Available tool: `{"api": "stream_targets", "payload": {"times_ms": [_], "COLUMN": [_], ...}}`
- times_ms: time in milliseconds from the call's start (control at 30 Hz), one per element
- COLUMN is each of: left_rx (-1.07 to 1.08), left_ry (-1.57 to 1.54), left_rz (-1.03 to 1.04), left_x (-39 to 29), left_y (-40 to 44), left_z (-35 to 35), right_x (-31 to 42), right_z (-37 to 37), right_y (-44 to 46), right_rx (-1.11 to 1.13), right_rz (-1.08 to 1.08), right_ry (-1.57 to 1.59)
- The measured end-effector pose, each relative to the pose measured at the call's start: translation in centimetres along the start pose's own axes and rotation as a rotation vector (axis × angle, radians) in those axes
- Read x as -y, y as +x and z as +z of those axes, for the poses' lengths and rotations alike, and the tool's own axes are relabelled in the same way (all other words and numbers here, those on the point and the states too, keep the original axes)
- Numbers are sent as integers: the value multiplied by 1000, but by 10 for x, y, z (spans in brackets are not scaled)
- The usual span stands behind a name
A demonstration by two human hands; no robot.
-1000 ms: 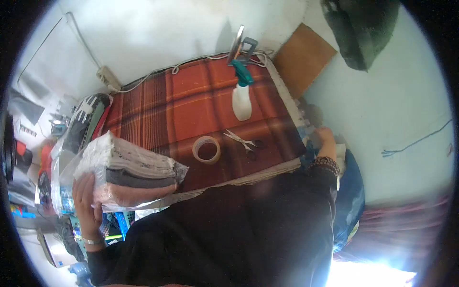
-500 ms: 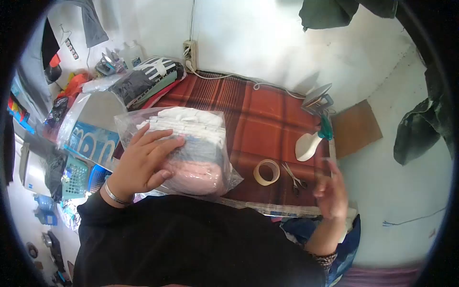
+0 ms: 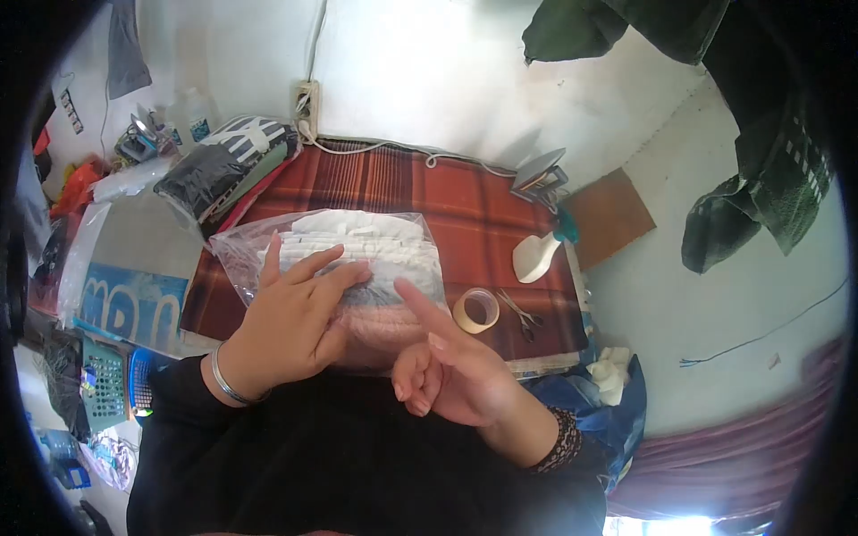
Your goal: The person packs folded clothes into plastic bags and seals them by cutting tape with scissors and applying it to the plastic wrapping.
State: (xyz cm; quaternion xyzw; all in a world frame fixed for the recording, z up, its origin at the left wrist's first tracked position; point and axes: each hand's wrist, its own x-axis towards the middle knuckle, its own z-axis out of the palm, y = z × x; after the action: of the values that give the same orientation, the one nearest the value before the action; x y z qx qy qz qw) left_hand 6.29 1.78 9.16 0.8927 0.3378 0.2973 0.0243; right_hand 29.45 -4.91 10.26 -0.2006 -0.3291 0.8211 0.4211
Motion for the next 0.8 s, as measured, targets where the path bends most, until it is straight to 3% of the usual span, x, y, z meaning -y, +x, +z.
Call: {"api": "stream_targets", "payload": {"times_ms": [100,300,800], "left_rx": [5,44,80], "left_ry": [-3,52,125], "left_rz": [9,19,27], "left_x": [0,-2,-14], "left_y": [1,1,2], "left_z": [-2,-4,-2], "right_x": [-7,-14,-12], "right_z": [-3,-6,-8], "right_y": [-12,-24,-33], "right_rx": [-86,-123,-98], "right_rz": [89,57,128], "right_ry": [90,37,-42]}}
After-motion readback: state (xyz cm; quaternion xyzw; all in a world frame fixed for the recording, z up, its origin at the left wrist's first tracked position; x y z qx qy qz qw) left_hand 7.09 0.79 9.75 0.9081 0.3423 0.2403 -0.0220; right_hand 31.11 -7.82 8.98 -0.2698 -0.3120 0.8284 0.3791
